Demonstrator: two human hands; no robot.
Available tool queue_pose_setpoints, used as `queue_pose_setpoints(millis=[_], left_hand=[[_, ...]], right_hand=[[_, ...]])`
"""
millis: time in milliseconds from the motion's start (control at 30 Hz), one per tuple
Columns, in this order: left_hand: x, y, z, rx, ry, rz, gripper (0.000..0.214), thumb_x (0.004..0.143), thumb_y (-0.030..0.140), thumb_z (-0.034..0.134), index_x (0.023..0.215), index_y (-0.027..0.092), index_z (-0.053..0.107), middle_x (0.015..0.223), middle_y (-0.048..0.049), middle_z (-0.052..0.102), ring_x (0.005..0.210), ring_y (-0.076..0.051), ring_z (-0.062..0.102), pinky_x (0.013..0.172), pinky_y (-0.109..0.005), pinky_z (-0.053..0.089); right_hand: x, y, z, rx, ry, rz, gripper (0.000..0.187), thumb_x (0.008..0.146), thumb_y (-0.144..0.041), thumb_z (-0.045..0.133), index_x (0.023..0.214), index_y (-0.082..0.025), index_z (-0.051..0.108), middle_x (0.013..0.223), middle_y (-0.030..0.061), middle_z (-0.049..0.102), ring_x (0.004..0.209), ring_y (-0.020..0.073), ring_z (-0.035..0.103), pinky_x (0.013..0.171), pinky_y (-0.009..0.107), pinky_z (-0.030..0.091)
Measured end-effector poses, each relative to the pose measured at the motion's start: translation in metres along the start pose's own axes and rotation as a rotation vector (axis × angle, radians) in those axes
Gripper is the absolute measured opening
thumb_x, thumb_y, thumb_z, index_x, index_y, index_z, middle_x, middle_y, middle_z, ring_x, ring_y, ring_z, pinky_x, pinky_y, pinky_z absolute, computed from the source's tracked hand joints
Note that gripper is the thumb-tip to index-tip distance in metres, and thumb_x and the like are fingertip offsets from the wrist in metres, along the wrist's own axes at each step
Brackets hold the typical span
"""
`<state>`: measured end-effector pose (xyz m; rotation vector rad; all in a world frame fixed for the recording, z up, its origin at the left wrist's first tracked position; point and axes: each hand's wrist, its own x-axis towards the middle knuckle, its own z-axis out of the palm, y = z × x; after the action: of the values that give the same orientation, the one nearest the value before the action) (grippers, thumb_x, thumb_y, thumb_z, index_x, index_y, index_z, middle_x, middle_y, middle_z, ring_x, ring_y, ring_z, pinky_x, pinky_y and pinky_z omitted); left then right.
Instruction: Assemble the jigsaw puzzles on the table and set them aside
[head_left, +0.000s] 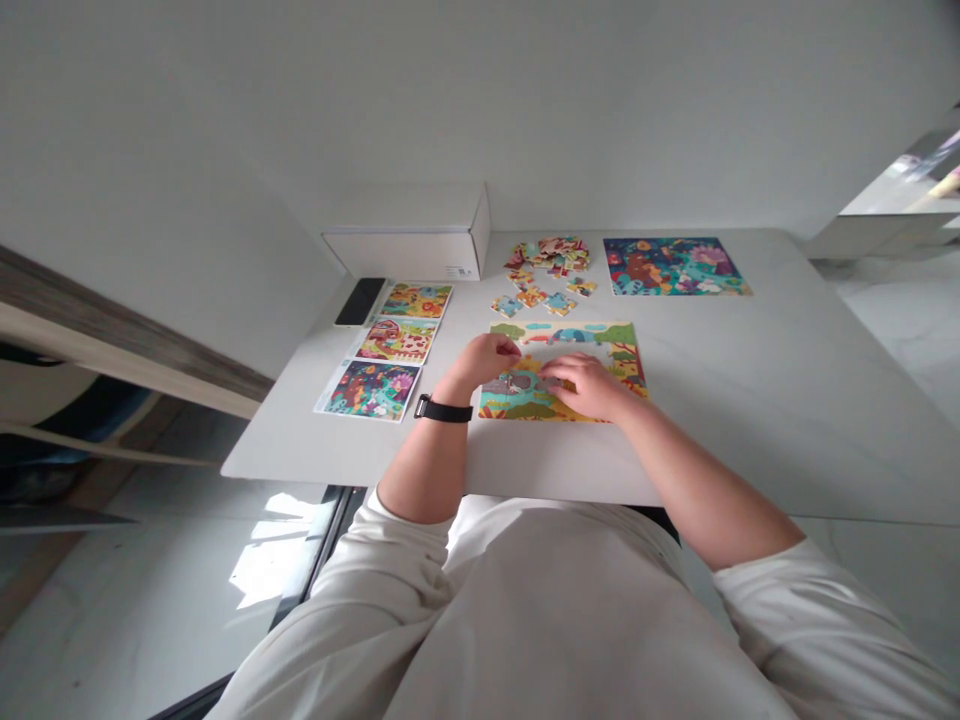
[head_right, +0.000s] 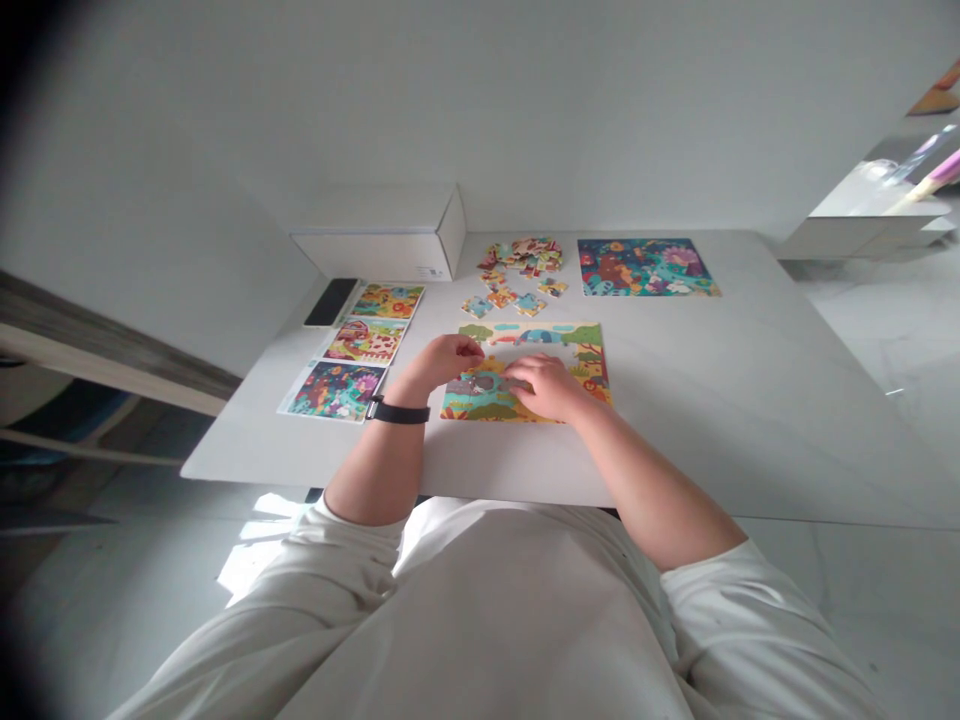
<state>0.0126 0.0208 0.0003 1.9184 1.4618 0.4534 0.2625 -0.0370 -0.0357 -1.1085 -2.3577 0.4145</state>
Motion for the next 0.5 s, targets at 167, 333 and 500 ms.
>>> queue_pose_setpoints(millis=[167,333,500], left_hand=[[-0.0015,0.002,-0.0002,0.089,0.006,0.039,0.022,0.082,0.017,0.07,0.097,0.016,0.085,0.088,-0.0056,0.082,0.077,-0.018,0.07,0.073,-0.026,0.052],[-0.0034,0.0063,-0.0002,0.121,0.076,0.045,0.019,0.087,0.018,0.071,0.098,0.018,0.086,0.096,-0.006,0.083,0.084,-0.019,0.072,0.079,-0.027,0.053],[-0.0057,0.0087,-0.0004,0.144,0.066,0.012,0.019,0.088,0.018,0.07,0.098,0.018,0.086,0.096,-0.006,0.083,0.085,-0.019,0.072,0.08,-0.028,0.053]], right_hand=[[-0.0005,0.0008,0.0014,-0.028,-0.024,0.018,0.033,0.095,-0.018,0.074,0.125,-0.027,0.083,0.127,0.0091,0.081,0.118,0.0303,0.074,0.108,0.048,0.056],[-0.0013,0.001,0.0023,-0.041,-0.035,0.037,0.034,0.095,-0.02,0.074,0.127,-0.03,0.083,0.129,0.0077,0.08,0.12,0.0304,0.073,0.111,0.05,0.055],[-0.0013,0.0018,0.0039,-0.04,-0.038,0.038,0.036,0.094,-0.02,0.074,0.128,-0.03,0.082,0.131,0.0069,0.08,0.122,0.0303,0.072,0.113,0.05,0.054]])
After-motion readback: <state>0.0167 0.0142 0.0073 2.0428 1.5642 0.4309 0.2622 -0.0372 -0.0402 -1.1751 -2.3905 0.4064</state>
